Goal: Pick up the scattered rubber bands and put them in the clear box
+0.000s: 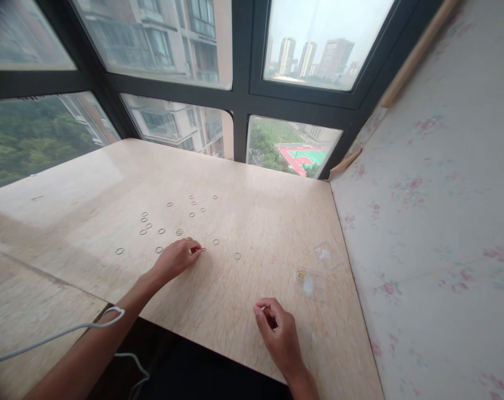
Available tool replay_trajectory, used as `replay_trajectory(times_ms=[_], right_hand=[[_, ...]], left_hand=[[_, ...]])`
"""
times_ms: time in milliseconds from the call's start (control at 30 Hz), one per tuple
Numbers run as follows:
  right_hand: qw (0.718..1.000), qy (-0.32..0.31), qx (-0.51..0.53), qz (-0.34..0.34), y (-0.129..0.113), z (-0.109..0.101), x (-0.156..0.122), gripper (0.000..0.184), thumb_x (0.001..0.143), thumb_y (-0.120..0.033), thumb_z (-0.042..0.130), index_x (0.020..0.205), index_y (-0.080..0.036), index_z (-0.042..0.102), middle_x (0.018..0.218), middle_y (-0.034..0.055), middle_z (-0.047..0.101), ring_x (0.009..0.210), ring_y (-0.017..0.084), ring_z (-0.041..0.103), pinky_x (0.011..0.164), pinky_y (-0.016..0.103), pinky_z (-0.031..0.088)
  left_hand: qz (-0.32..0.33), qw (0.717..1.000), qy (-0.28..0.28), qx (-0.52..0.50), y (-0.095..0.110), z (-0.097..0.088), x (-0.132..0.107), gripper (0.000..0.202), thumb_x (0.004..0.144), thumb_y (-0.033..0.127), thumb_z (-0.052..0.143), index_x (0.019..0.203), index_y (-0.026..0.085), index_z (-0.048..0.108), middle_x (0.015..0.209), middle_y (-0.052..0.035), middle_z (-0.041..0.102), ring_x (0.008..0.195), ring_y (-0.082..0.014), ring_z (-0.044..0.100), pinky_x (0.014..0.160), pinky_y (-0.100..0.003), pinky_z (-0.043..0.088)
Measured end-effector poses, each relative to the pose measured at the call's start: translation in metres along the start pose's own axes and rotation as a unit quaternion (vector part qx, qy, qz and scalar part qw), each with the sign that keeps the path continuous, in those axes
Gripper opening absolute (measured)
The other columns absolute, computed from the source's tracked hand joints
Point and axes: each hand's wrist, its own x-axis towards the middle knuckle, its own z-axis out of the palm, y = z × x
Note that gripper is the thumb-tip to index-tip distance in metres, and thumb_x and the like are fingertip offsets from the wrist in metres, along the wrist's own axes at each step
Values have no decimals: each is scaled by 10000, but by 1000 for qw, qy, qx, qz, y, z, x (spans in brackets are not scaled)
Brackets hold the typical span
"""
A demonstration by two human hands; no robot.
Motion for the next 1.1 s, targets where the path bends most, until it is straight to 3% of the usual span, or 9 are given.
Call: replay_trajectory(times_ms=[333, 633, 867, 1100], right_hand=[[1000, 14, -11, -19, -4, 0, 1, 277, 900, -427, 515, 841, -173, 608, 521, -28, 466, 469, 117, 473, 439, 194, 379], [1000, 2, -4, -10, -4, -2, 0, 275, 896, -430, 516, 846, -178, 612, 542, -21, 488, 485, 129, 497, 456, 208, 380], [1000, 0, -5, -10, -4, -2, 2, 267, 900, -419, 514, 840, -177, 609, 541, -24, 471, 482, 122, 475, 455, 208, 365], [1000, 4, 2, -12, 2, 0, 2, 252, 897, -403, 524, 830, -175, 609, 547, -30, 455, 487, 111, 459, 452, 197, 349]], left_hand=[[-44, 997, -58, 33, 1, -6, 8, 132, 742, 287, 524, 682, 183, 581, 772, -58, 657, 654, -169, 548, 534, -251, 276], [-72, 997, -26, 5, 5, -3, 3, 142, 727, 296, 527, 656, 186, 581, 705, -36, 641, 633, -162, 539, 523, -253, 276], [-78, 991, 12, -105, 14, -10, -3, 157, 726, 302, 551, 670, 169, 614, 669, -19, 634, 598, -141, 536, 552, -252, 340], [-67, 972, 58, -219, 33, -14, -4, 154, 724, 303, 583, 716, 158, 635, 592, 17, 564, 481, -82, 415, 466, -205, 307]])
